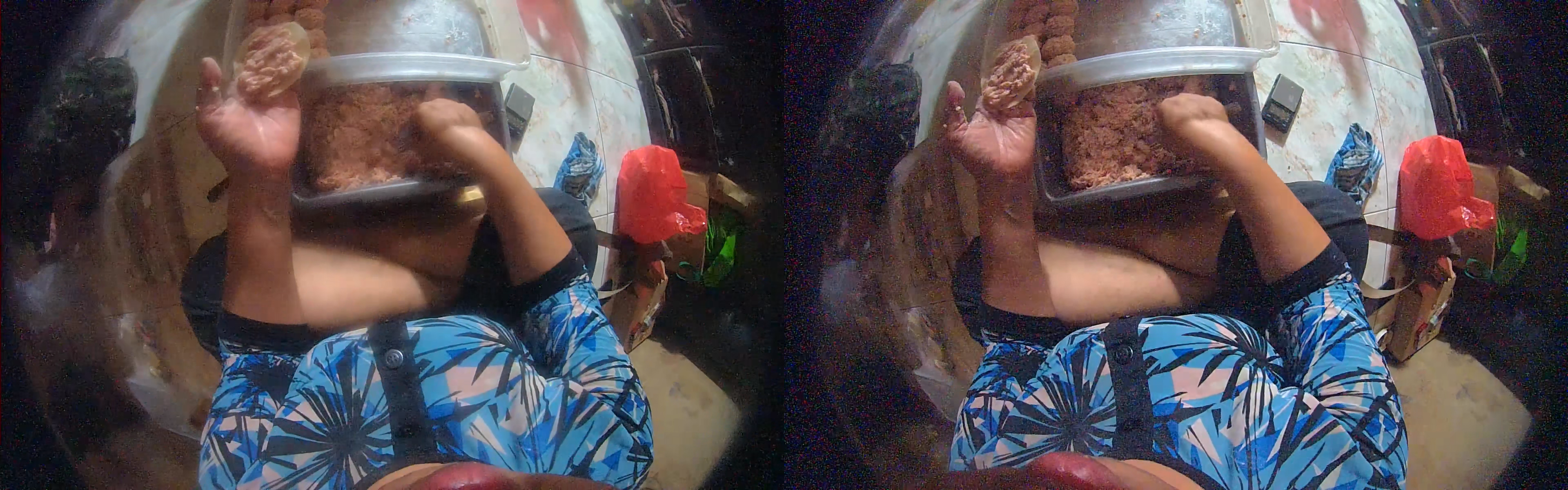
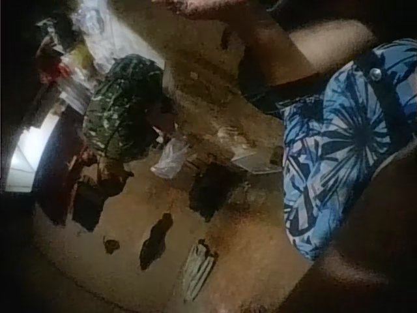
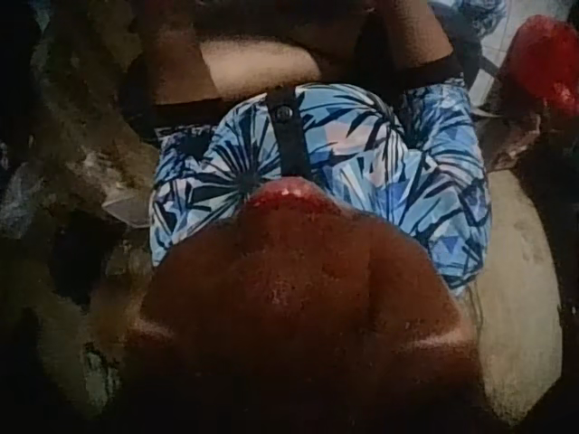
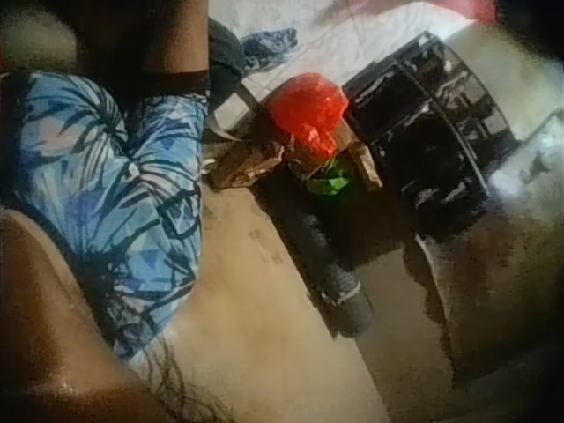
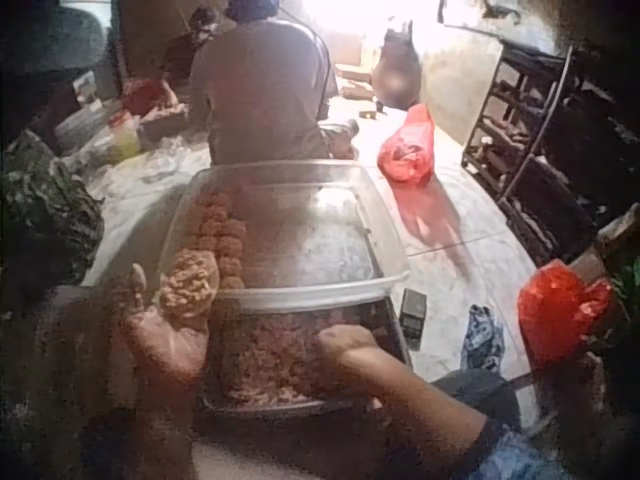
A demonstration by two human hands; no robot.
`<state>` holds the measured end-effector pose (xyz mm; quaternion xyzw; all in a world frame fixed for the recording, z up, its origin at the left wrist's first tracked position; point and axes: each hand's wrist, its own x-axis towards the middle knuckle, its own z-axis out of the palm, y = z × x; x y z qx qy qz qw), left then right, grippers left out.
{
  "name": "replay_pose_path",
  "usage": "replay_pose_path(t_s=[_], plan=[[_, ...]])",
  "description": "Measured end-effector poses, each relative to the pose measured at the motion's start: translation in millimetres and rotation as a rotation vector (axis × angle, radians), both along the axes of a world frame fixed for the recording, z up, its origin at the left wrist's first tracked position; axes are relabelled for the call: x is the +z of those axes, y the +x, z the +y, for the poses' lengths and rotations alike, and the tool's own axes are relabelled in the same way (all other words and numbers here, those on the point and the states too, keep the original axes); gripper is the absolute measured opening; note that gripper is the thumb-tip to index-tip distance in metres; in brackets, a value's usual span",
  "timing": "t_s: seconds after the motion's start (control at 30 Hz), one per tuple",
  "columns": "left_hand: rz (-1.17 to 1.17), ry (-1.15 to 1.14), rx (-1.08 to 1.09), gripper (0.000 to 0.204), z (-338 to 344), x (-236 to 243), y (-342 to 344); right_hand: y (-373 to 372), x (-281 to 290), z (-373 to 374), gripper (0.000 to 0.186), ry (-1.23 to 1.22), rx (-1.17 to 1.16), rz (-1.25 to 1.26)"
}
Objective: The person prepares round food items by taking a thin dough wrap, placing ground meat into it with a fork, and shaping the dough around the meat before placing it into a container.
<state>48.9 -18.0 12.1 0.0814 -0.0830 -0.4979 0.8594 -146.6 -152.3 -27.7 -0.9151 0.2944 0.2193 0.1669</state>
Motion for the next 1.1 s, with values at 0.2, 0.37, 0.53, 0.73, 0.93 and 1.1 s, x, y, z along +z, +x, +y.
replay_pose_path(t_s=[0.2, 0.37, 0.53, 0.73, 0.93, 1.1], plan=[[0.121, -0.130, -0.206, 0.064, -2, 11, -9, -20, 22, -13, 0.022, 0.545, -0.037, -0.611], [-0.168, 0.254, 0.019, 0.069, -9, 17, -33, -30, 73, -8, 0.016, 0.841, -0.182, -0.892], [-0.532, 0.298, -0.088, 0.072, -12, 20, -62, -26, 81, 5, 0.020, 0.526, -0.304, -1.160], [-0.597, 0.398, -0.026, 0.041, -17, 18, -72, -25, 75, 4, 0.014, 0.038, -0.043, -1.134], [-0.648, 0.501, 0.004, 0.046, -21, 19, -67, -39, 93, -1, 0.013, 0.001, -0.193, -1.126], [-0.608, 0.380, -0.135, 0.056, -12, 15, -68, -30, 66, -6, 0.015, -0.010, 0.020, -1.154]])
